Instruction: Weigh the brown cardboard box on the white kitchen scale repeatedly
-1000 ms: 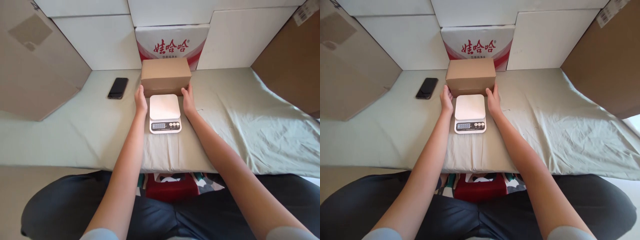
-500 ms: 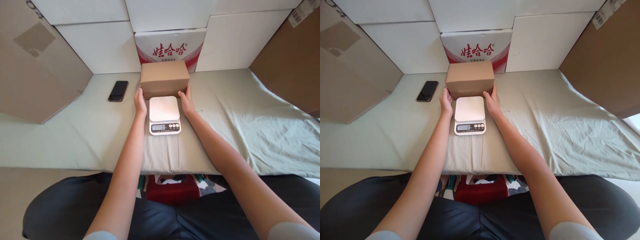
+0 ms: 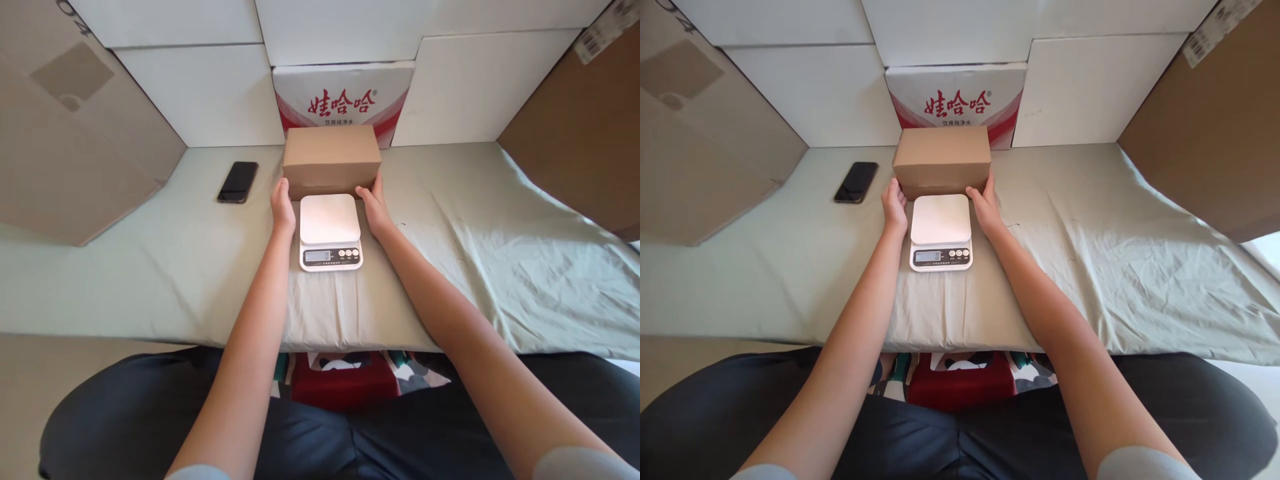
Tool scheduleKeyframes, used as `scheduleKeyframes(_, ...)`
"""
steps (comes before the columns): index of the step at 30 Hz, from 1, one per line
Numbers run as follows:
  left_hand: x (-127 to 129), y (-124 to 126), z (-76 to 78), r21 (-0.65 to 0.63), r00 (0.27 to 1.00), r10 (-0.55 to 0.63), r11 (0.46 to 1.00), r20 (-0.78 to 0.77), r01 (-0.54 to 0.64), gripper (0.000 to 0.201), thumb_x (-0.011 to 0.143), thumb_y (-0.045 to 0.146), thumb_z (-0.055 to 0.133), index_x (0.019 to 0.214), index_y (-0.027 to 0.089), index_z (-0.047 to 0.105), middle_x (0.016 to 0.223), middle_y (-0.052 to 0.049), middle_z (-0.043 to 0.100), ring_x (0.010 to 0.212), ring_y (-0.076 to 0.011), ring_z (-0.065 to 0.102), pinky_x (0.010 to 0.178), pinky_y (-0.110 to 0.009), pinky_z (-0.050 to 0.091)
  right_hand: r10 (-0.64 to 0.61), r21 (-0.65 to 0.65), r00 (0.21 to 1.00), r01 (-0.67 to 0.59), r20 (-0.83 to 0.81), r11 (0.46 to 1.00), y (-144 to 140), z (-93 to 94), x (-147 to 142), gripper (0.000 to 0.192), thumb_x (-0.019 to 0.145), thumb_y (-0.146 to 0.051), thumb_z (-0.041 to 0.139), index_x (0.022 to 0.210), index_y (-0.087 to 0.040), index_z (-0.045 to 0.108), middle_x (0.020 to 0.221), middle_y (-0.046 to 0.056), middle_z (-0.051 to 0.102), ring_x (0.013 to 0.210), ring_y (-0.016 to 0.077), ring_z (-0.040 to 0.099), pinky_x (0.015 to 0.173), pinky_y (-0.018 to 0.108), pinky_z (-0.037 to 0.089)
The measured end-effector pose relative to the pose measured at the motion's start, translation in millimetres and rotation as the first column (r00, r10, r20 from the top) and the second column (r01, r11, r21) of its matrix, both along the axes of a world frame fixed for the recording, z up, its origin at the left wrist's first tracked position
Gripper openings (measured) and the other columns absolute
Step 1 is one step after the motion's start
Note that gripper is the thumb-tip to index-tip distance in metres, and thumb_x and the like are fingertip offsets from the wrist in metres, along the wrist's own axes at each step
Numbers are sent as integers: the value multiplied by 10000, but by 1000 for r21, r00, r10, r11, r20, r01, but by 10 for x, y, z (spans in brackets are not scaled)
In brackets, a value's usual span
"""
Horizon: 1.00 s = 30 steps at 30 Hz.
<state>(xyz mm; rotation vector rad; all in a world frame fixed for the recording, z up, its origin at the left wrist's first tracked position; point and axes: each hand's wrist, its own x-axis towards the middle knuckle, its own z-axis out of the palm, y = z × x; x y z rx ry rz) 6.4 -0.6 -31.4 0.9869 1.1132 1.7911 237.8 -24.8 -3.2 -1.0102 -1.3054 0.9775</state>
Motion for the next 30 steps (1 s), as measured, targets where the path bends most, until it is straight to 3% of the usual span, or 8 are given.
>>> scheduleKeyframes(10, 0, 11, -69, 104, 999, -4, 995, -34, 8, 633, 886, 760, 654, 1201, 219, 754, 1399, -114, 747, 1466, -274, 606, 1276, -409, 416, 32, 22, 997, -30, -69, 999, -19, -11, 18, 875, 828, -570, 706, 1607, -316, 399, 1733, -11, 468, 1693, 285, 312, 1459, 481, 176)
scheduleKeyframes(14, 10, -16, -35, 176, 996, 40, 984, -74, -27, 775, 878, 836, 606, 1324, 214, 725, 1411, -116, 733, 1494, -281, 583, 1270, -401, 418, 75, 149, 997, -71, -23, 986, -67, 2, 35, 889, 870, -648, 690, 1628, -343, 341, 1788, -38, 368, 1728, 257, 224, 1470, 449, 145)
scheduleKeyframes(17, 9, -86, 74, 236, 993, 93, 969, -72, -74, 855, 866, 889, 555, 1391, 230, 702, 1440, -110, 716, 1519, -272, 561, 1265, -369, 421, 77, 275, 995, -93, 67, 957, -114, 65, 52, 933, 881, -738, 676, 1644, -370, 286, 1820, -55, 285, 1751, 231, 131, 1473, 411, 103)
scheduleKeyframes(20, 46, -323, 212, 286, 990, 115, 954, -77, -89, 863, 856, 892, 565, 1418, 252, 702, 1496, -86, 689, 1545, -267, 536, 1277, -357, 409, 48, 351, 995, -78, 93, 933, -173, 124, 89, 960, 883, -791, 642, 1666, -424, 225, 1836, -80, 223, 1756, 241, 114, 1473, 447, 120)
scheduleKeyframes(23, 130, -739, 282, 252, 989, 142, 960, -50, -125, 781, 905, 784, 606, 1442, 225, 701, 1513, -103, 690, 1556, -287, 525, 1300, -391, 389, 57, 362, 993, -92, 108, 928, -335, 128, 137, 904, 924, -741, 622, 1677, -464, 205, 1838, -93, 210, 1752, 260, 146, 1466, 499, 159)
scheduleKeyframes(27, 211, -1257, 230, 161, 979, 200, 968, -47, -191, 739, 935, 713, 589, 1450, 194, 705, 1515, -132, 697, 1523, -311, 564, 1274, -417, 429, 58, 300, 992, -88, 110, 950, -739, 56, 147, 853, 955, -687, 618, 1680, -464, 230, 1831, -69, 245, 1736, 296, 194, 1451, 565, 175)
scheduleKeyframes(30, 192, -1459, 164, 130, 972, 224, 968, -66, -214, 765, 912, 731, 593, 1446, 196, 711, 1501, -141, 708, 1508, -323, 581, 1263, -427, 445, 35, 261, 997, -51, 68, 964, -1040, 19, 104, 857, 955, -690, 617, 1686, -464, 232, 1835, -60, 243, 1723, 310, 231, 1444, 580, 186)
